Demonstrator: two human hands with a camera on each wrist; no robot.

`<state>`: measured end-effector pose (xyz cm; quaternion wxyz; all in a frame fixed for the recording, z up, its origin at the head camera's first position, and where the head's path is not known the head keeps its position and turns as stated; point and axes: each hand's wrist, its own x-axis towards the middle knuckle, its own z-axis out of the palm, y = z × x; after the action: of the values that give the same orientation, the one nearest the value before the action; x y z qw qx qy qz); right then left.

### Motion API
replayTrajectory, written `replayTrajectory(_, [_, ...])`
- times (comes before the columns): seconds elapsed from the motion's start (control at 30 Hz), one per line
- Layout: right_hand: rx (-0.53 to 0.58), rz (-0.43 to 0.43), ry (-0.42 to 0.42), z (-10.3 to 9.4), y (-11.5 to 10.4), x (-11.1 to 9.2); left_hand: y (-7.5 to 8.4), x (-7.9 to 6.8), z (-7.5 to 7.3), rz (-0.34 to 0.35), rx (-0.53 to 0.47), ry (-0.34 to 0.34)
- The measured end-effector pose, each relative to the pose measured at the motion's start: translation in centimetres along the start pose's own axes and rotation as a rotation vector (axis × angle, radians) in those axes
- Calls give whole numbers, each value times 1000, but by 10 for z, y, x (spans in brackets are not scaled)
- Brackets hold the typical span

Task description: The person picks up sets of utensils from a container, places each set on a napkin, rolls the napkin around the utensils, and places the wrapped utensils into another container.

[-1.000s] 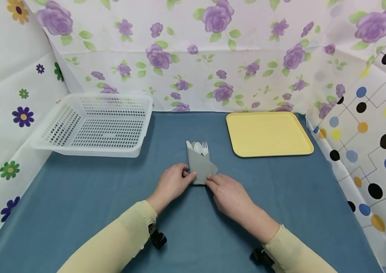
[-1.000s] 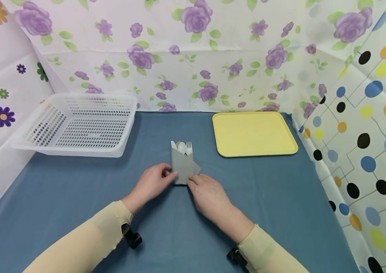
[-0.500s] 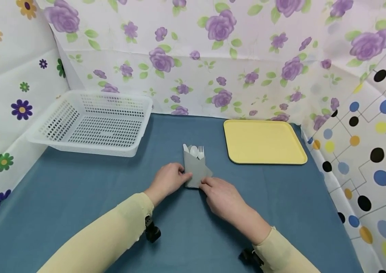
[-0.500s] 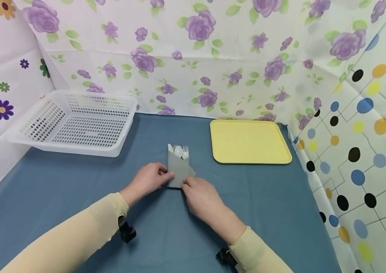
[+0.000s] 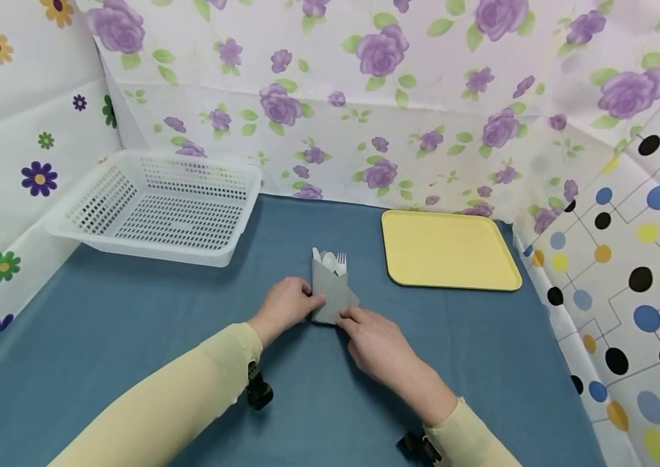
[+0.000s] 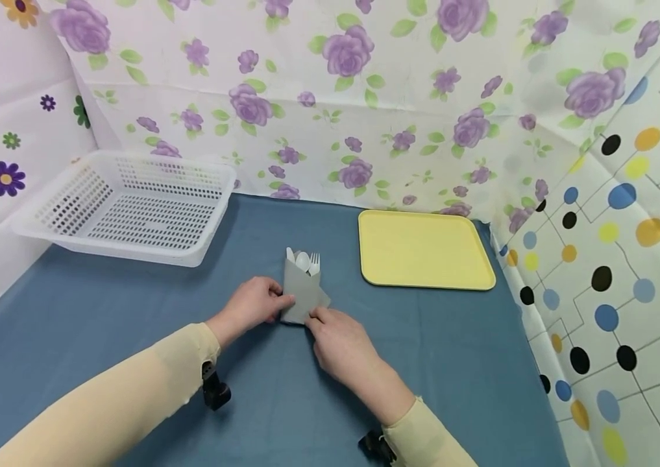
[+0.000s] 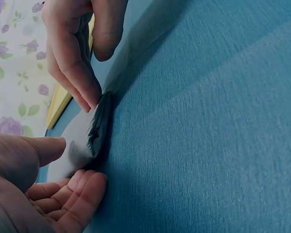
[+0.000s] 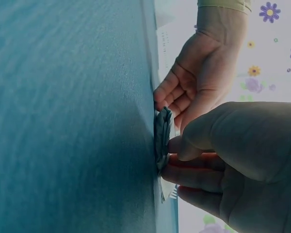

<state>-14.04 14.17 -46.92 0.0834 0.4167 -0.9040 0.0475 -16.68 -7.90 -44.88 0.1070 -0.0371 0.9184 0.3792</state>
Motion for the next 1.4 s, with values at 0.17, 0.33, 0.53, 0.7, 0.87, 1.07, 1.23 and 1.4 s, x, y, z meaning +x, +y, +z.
replayTrajectory(0.17, [26,30,-4,0,1,-2,3,2,1,-21,-42,0])
replayTrajectory(0.33, [43,32,-9,1,1,-3,4,3,3,-32,-81,-3])
replayTrajectory(0.53, [68,35,-12,1,1,-3,5,2,5,-44,-119,2])
replayTrajectory(0.7, [74,42,-5,2,2,-4,7,1,7,-55,-149,4])
replayTrajectory(0.87, [82,36,0,2,3,-3,9,1,10,-55,-150,5])
replayTrajectory(1.07, [80,38,-17,2,3,-3,11,4,14,-71,-169,11])
replayTrajectory(1.23, [73,40,-16,2,3,-4,13,5,15,-73,-193,8])
replayTrajectory(1.4, [80,37,-8,2,3,-4,14,7,15,-80,-197,-5])
